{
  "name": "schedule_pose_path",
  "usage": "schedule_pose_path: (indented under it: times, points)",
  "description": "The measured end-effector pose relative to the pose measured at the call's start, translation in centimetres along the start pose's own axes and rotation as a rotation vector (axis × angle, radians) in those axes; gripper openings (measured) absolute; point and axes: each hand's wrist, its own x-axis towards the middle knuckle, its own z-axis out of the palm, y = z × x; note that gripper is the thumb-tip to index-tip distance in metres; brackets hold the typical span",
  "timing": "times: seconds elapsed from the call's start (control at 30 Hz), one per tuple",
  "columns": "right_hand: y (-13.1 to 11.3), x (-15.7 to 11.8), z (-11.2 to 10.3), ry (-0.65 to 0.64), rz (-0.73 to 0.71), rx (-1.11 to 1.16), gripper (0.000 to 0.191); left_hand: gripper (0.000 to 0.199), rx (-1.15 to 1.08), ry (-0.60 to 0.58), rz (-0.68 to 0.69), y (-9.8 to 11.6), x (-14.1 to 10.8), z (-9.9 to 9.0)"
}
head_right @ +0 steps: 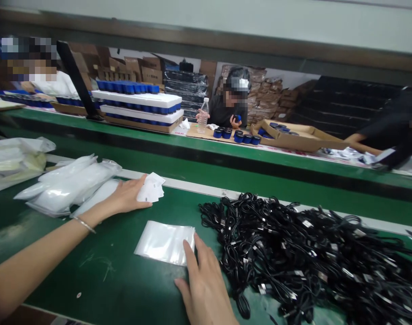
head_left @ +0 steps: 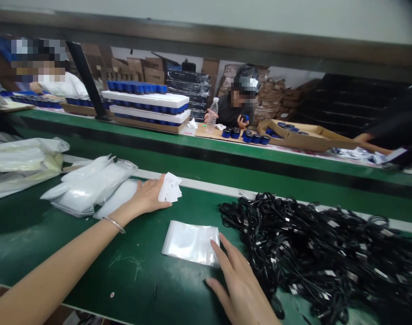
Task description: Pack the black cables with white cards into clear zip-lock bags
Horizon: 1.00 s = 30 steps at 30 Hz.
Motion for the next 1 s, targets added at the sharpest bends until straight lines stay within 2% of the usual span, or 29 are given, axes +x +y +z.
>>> schedule_pose_path:
  times: [0.1,0.2,0.3,0.37,0.47,0.6,0.73,0.83,1.0]
  points:
    - [-0.3,0.3,-0.2,-0.058,0.0,0.01,0.061,0.084,0.023,0.008,0.014,0.5,0.3,0.8]
    - [-0.4,0.5,-1.1,-0.146,-0.01,0.043,0.06,0.078,0.038,0.019,0.031,1.4,-0.6,1.0]
    - [-0.7,1.5,-2.7,-0.232,-0.007,0.106,0.058,0.086,0.03,-0.001,0.063,1.2,-1.7,0.6]
    - [-0.9,3.2,-3.7,-0.265,0.012,0.179,0.053,0.096,0.017,-0.011,0.079,0.6,-2.3,0.3]
    - [-1.0,7.7,-4.1,-0.282,0.019,0.334,0.044,0.092,-0.003,-0.002,0.098,-0.6,-3.1,0.3]
    - [-0.4,15.6,-1.7,-0.301,0.077,0.361,0.048,0.08,0.001,0.079,0.095,-1.4,-3.3,1.7]
    - [0.3,21.2,1.5,-0.312,0.171,0.308,0.033,0.06,0.029,0.176,0.079,-1.4,-3.0,3.6]
    - [0.5,22.9,2.7,-0.338,0.231,0.285,0.028,0.051,0.044,0.215,0.086,-1.1,-2.9,4.3]
    - [0.9,23.7,3.8,-0.385,0.304,0.276,0.029,0.049,0.039,0.257,0.056,-0.7,-2.8,4.3]
